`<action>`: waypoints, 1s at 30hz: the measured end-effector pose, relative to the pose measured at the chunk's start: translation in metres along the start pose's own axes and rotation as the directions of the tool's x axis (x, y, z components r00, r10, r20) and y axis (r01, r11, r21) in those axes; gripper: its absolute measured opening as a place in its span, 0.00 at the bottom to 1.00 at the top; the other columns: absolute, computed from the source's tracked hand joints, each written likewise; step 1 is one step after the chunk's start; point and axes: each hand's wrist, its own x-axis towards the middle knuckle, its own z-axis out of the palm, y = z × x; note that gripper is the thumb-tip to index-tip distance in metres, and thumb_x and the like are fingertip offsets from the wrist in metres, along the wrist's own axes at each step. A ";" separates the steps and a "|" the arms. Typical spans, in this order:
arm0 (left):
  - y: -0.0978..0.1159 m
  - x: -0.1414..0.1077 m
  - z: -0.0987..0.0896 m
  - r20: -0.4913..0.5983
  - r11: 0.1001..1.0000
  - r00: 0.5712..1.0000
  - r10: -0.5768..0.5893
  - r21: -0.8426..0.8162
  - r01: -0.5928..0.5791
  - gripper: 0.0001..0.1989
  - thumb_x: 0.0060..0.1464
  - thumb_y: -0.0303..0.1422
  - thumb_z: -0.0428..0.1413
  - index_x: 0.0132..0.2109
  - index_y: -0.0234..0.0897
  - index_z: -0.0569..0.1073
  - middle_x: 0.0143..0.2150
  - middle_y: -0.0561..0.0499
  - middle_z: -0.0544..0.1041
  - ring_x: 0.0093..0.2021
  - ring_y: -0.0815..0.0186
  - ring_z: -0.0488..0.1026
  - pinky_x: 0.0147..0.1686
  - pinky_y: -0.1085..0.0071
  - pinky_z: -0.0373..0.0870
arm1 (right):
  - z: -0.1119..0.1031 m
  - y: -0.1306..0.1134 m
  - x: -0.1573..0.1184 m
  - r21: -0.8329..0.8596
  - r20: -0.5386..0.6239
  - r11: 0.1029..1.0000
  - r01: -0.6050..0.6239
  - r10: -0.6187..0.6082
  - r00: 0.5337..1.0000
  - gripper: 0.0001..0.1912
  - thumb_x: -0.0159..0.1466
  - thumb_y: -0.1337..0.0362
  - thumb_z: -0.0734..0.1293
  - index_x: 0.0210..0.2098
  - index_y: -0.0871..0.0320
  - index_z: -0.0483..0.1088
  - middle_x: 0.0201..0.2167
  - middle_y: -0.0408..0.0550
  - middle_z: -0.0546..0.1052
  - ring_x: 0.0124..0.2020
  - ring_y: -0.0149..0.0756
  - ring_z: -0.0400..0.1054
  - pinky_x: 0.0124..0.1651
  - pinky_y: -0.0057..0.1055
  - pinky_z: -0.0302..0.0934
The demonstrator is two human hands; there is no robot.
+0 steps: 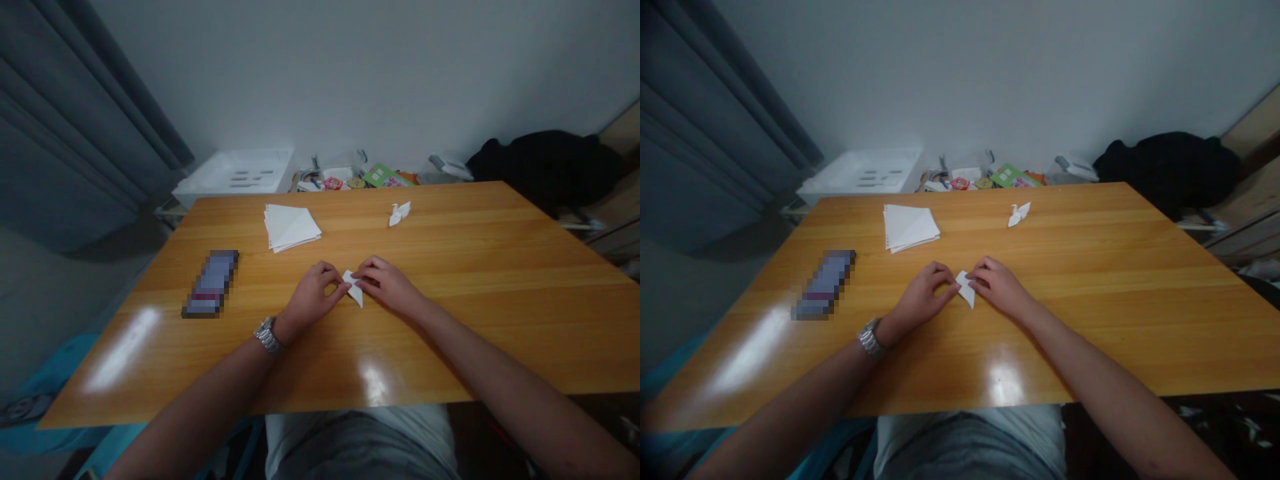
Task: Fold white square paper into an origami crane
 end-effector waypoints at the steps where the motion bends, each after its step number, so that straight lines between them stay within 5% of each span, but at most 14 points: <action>1: -0.001 0.000 0.000 -0.001 1.000 1.000 -0.005 -0.013 0.005 0.10 0.63 0.39 0.56 0.38 0.37 0.77 0.44 0.46 0.73 0.46 0.60 0.71 0.50 0.62 0.69 | 0.001 0.000 0.000 -0.003 0.001 1.000 0.008 -0.008 1.000 0.12 0.68 0.64 0.66 0.48 0.53 0.79 0.42 0.52 0.73 0.43 0.41 0.70 0.47 0.39 0.66; 4: -0.003 0.000 -0.002 0.032 1.000 0.999 0.000 -0.002 0.000 0.05 0.60 0.35 0.60 0.40 0.38 0.77 0.46 0.47 0.73 0.48 0.59 0.71 0.52 0.62 0.69 | 0.002 0.000 0.000 0.000 0.014 0.999 0.050 -0.050 0.999 0.13 0.69 0.66 0.65 0.49 0.52 0.79 0.42 0.52 0.72 0.45 0.42 0.69 0.50 0.41 0.65; 7: -0.004 -0.001 -0.003 0.072 0.999 0.997 0.026 0.023 -0.028 0.10 0.58 0.31 0.61 0.48 0.40 0.77 0.48 0.47 0.72 0.50 0.58 0.70 0.54 0.60 0.68 | 0.001 -0.003 0.001 0.036 0.022 0.998 0.060 -0.061 0.998 0.12 0.68 0.67 0.64 0.47 0.52 0.79 0.43 0.52 0.71 0.47 0.42 0.68 0.51 0.41 0.65; 15: -0.006 -0.003 -0.003 0.080 0.996 0.996 0.047 0.073 -0.053 0.12 0.58 0.31 0.60 0.50 0.39 0.77 0.50 0.45 0.72 0.50 0.58 0.70 0.54 0.60 0.69 | -0.014 -0.007 -0.004 0.067 0.069 0.997 -0.041 0.037 0.997 0.03 0.65 0.64 0.70 0.35 0.57 0.73 0.42 0.50 0.69 0.41 0.38 0.68 0.44 0.35 0.66; 19: -0.004 -0.002 -0.001 0.126 0.989 0.988 0.088 0.105 -0.101 0.10 0.61 0.30 0.58 0.49 0.38 0.77 0.51 0.44 0.72 0.51 0.58 0.70 0.54 0.61 0.70 | -0.018 -0.006 -0.006 0.027 0.111 0.999 0.033 -0.036 0.993 0.01 0.64 0.67 0.70 0.36 0.56 0.74 0.46 0.52 0.70 0.49 0.41 0.68 0.52 0.38 0.65; 24: 0.004 0.000 0.000 0.262 0.985 0.953 0.153 0.039 -0.169 0.10 0.65 0.27 0.51 0.48 0.37 0.75 0.50 0.46 0.74 0.49 0.62 0.72 0.52 0.67 0.71 | -0.020 -0.007 -0.006 0.071 0.227 0.992 0.106 -0.120 0.967 0.05 0.68 0.68 0.66 0.39 0.56 0.75 0.43 0.50 0.73 0.45 0.38 0.70 0.50 0.35 0.65; 30: 0.007 -0.002 -0.004 0.237 0.987 0.958 0.161 -0.036 -0.157 0.11 0.63 0.29 0.56 0.51 0.39 0.75 0.51 0.46 0.73 0.51 0.62 0.73 0.54 0.67 0.69 | -0.029 -0.009 -0.006 0.115 0.310 0.991 0.064 -0.097 0.946 0.11 0.62 0.63 0.74 0.44 0.55 0.75 0.47 0.50 0.72 0.49 0.40 0.69 0.54 0.37 0.64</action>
